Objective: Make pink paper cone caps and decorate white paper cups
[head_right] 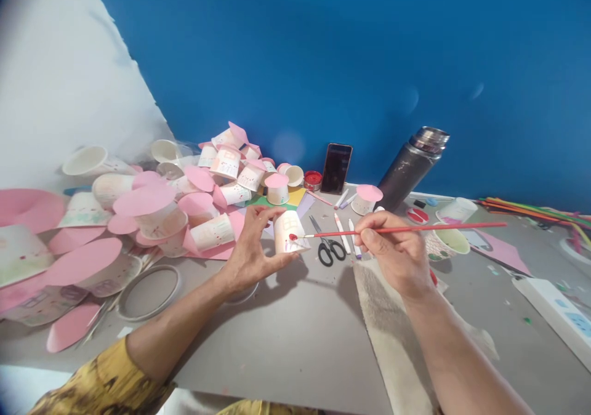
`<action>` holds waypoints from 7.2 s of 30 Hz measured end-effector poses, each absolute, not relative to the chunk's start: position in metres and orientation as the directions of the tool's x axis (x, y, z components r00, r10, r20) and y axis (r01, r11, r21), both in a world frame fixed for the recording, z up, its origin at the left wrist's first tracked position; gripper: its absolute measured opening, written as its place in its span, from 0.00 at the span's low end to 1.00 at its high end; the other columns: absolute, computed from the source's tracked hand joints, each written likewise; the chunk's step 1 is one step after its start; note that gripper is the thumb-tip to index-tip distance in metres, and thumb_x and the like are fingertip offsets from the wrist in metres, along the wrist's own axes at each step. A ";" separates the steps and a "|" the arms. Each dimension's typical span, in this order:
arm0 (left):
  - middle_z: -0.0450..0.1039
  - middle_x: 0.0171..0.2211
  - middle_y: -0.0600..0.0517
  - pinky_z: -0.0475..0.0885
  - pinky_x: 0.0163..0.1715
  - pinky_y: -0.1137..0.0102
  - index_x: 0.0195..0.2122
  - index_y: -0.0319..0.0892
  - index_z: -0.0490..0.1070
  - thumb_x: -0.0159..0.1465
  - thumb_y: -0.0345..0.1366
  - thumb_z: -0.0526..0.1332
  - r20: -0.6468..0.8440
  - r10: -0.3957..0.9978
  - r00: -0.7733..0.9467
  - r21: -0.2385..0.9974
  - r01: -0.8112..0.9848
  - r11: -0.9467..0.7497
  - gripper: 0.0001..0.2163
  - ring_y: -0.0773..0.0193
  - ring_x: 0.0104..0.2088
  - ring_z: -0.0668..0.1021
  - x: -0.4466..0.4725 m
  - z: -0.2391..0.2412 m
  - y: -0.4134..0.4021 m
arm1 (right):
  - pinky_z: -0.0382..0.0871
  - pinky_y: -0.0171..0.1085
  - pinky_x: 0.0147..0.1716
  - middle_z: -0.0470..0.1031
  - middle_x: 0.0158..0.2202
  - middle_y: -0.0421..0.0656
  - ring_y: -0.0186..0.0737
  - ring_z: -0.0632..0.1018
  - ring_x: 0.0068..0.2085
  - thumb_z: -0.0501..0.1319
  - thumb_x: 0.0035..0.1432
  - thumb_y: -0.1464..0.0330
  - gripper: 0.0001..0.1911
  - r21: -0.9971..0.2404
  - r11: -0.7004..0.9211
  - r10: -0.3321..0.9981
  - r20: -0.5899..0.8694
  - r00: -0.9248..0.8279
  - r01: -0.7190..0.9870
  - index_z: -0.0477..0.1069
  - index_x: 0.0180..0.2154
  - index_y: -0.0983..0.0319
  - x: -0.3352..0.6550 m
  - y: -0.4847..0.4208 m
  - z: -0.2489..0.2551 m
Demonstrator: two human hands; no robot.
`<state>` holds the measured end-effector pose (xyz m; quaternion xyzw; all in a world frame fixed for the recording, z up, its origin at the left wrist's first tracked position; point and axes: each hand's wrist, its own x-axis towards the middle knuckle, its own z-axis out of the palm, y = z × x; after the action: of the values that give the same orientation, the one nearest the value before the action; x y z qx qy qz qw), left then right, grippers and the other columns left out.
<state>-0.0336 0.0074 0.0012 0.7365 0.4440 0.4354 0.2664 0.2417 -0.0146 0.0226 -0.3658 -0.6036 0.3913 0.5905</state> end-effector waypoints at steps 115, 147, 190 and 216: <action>0.60 0.57 0.47 0.68 0.58 0.52 0.59 0.53 0.61 0.53 0.35 0.74 0.417 0.873 0.253 0.774 0.406 -0.487 0.34 0.49 0.59 0.68 -0.033 -0.005 0.008 | 0.65 0.36 0.26 0.77 0.29 0.42 0.36 0.72 0.28 0.70 0.60 0.59 0.09 -0.903 0.416 0.908 0.419 0.001 0.110 0.79 0.35 0.58 0.241 -0.016 0.032; 0.63 0.62 0.47 0.65 0.61 0.52 0.60 0.51 0.60 0.55 0.36 0.71 0.378 0.892 0.250 0.831 0.333 -0.446 0.33 0.48 0.63 0.68 -0.036 -0.007 0.016 | 0.61 0.36 0.25 0.76 0.28 0.41 0.36 0.71 0.27 0.69 0.61 0.57 0.11 -0.898 0.424 0.898 0.434 0.074 0.118 0.78 0.36 0.58 0.251 -0.014 0.035; 0.66 0.63 0.46 0.61 0.65 0.49 0.61 0.51 0.62 0.56 0.36 0.71 0.331 0.903 0.274 0.857 0.314 -0.409 0.32 0.48 0.65 0.69 -0.037 -0.010 0.019 | 0.65 0.37 0.24 0.76 0.26 0.42 0.38 0.72 0.26 0.70 0.58 0.54 0.14 -0.893 0.426 0.897 0.438 0.060 0.146 0.78 0.34 0.59 0.252 -0.011 0.039; 0.62 0.68 0.44 0.68 0.61 0.50 0.61 0.51 0.61 0.55 0.44 0.71 0.192 0.931 0.310 0.962 -0.247 -0.116 0.34 0.45 0.68 0.66 -0.040 -0.008 0.028 | 0.61 0.34 0.21 0.76 0.27 0.40 0.33 0.69 0.23 0.69 0.60 0.57 0.12 -0.857 0.502 0.796 0.510 0.326 0.115 0.76 0.37 0.58 0.249 0.001 0.038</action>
<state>-0.0396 0.0277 -0.0083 0.5549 0.3082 0.5000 0.5891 0.2493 0.0012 0.0377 -0.4334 -0.5253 0.2468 0.6894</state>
